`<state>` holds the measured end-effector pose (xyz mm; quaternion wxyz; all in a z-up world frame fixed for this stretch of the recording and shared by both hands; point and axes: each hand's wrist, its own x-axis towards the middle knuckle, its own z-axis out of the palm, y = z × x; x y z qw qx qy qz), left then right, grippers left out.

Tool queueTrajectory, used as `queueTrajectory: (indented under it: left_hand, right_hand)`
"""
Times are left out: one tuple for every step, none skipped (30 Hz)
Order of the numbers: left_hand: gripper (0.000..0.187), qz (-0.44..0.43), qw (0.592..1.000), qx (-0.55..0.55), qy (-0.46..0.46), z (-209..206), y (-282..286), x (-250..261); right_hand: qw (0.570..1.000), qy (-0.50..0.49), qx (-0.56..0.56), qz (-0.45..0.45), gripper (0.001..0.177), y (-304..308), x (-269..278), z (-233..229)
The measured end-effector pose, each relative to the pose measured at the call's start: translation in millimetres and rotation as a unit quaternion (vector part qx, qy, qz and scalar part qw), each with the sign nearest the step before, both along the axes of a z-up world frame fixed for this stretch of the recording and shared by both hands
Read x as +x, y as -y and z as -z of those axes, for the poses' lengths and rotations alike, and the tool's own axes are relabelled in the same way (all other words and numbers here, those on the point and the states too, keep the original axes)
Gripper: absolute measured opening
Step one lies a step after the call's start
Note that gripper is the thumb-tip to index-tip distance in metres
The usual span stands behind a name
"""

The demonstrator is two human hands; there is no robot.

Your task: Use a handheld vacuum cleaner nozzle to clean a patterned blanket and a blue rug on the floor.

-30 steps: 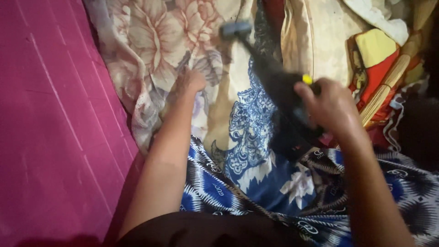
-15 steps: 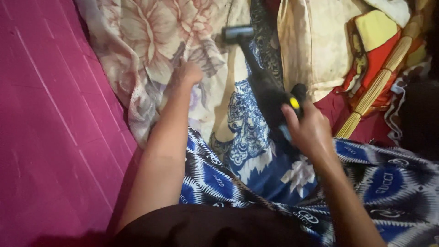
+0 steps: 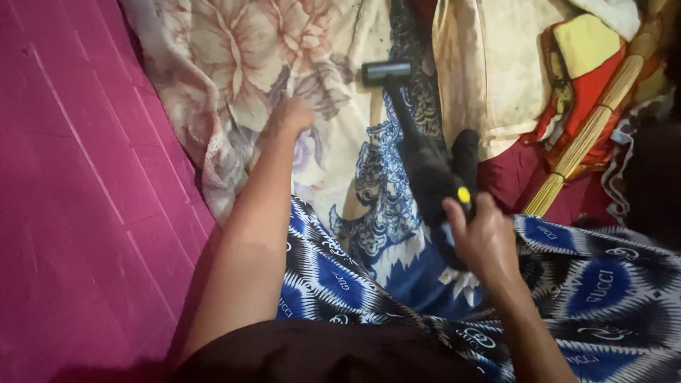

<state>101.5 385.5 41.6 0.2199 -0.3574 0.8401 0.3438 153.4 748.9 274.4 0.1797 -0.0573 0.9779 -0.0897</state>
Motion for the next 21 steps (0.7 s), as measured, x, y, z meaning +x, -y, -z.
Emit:
queueTrajectory:
  left_hand:
    - [0.057, 0.002, 1.0, 0.001, -0.001, -1.2, -1.3, 1.5]
    - [0.056, 0.017, 1.0, -0.007, 0.001, -2.3, -2.7, 2.8]
    - [0.056, 0.032, 0.999, -0.015, 0.0, -3.4, -4.5, 2.4]
    - [0.056, 0.033, 0.999, -0.013, -0.002, 3.1, -4.3, -4.2]
    - [0.056, 0.075, 0.997, -0.023, 0.015, 10.5, -4.6, -3.8]
    - [0.056, 0.117, 0.992, -0.032, 0.031, 17.9, -5.2, -3.4]
    - [0.056, 0.121, 0.992, -0.031, 0.03, 8.1, -8.6, -4.3]
    - [0.054, 0.078, 0.996, -0.037, 0.031, -1.9, -11.8, -5.2]
    - [0.054, 0.032, 0.998, -0.042, 0.031, -11.4, -15.2, -5.1]
    - [0.054, 0.034, 0.998, -0.041, 0.031, -8.0, -13.1, -8.2]
    - [0.061, 0.0, 0.999, -0.022, 0.029, -4.6, -10.9, -7.3]
    - [0.072, -0.035, 0.999, -0.004, 0.028, -1.4, -8.4, -6.7]
    - [0.072, -0.04, 0.999, -0.005, 0.027, -12.3, -9.3, -6.3]
    - [0.058, -0.014, 1.0, -0.027, 0.004, -23.0, -10.2, -6.6]
    - [0.047, 0.014, 0.999, -0.048, -0.015, -32.7, -12.4, -5.0]
    - [0.047, 0.012, 0.999, -0.048, -0.013, -0.5, -14.8, -8.3]
    - [0.039, 0.008, 0.985, -0.106, -0.138, 31.9, -20.6, -18.6]
    - [0.034, 0.004, 0.952, -0.162, -0.261, 64.5, -26.8, -30.5]
    - [0.034, 0.007, 0.953, -0.159, -0.259, 50.5, -42.5, -43.2]
    - [0.039, -0.077, 0.959, -0.108, -0.252, 36.5, -57.7, -56.1]
    - [0.046, -0.159, 0.955, -0.058, -0.243, 21.9, -70.5, -70.4]
  right_hand:
    - [1.0, -0.001, 0.001, 0.002, 0.055, 10.1, -6.1, -4.6]
    - [0.999, -0.019, -0.02, 0.016, 0.055, 19.9, -12.5, -9.0]
    - [0.998, -0.039, -0.04, 0.029, 0.054, 29.6, -20.6, -13.6]
    - [0.998, -0.042, -0.038, 0.03, 0.054, 35.0, -36.7, -6.8]
    - [0.994, -0.088, -0.063, 0.017, 0.052, 40.0, -47.9, 0.8]
    - [0.987, -0.135, -0.086, 0.005, 0.05, 44.5, -59.2, 8.6]
    - [0.987, -0.136, -0.085, 0.009, 0.05, 43.4, -61.1, 14.4]
    - [0.989, -0.125, -0.081, 0.01, 0.051, 42.3, -63.2, 20.1]
    - [0.991, -0.113, -0.076, 0.008, 0.052, 41.4, -66.0, 25.6]
    - [0.991, -0.114, -0.074, 0.01, 0.052, 29.0, -57.5, 34.8]
    - [0.992, -0.102, -0.08, 0.001, 0.053, 16.7, -46.9, 43.8]
    - [0.992, -0.089, -0.085, -0.008, 0.054, 4.8, -36.4, 52.3]
    - [0.992, -0.09, -0.087, -0.012, 0.054, 3.6, -30.2, 35.6]
    - [0.998, -0.025, -0.047, 0.026, 0.054, 2.3, -24.8, 19.0]
    - [0.997, 0.042, -0.004, 0.067, 0.055, 0.1, -17.3, 2.6]
    - [0.997, 0.045, -0.005, 0.064, 0.055, 1.0, -20.2, -7.3]
    - [0.993, 0.039, -0.044, 0.097, 0.051, -0.6, -25.4, -17.3]
    - [0.987, 0.034, -0.084, 0.13, 0.047, -2.6, -31.6, -26.9]
    - [0.987, 0.035, -0.082, 0.133, 0.047, -1.9, -41.9, -16.6]
    - [0.988, -0.026, -0.136, 0.073, 0.042, -1.0, -52.6, -6.1]
    - [0.978, -0.089, -0.19, 0.013, 0.039, 1.3, -63.0, 5.3]
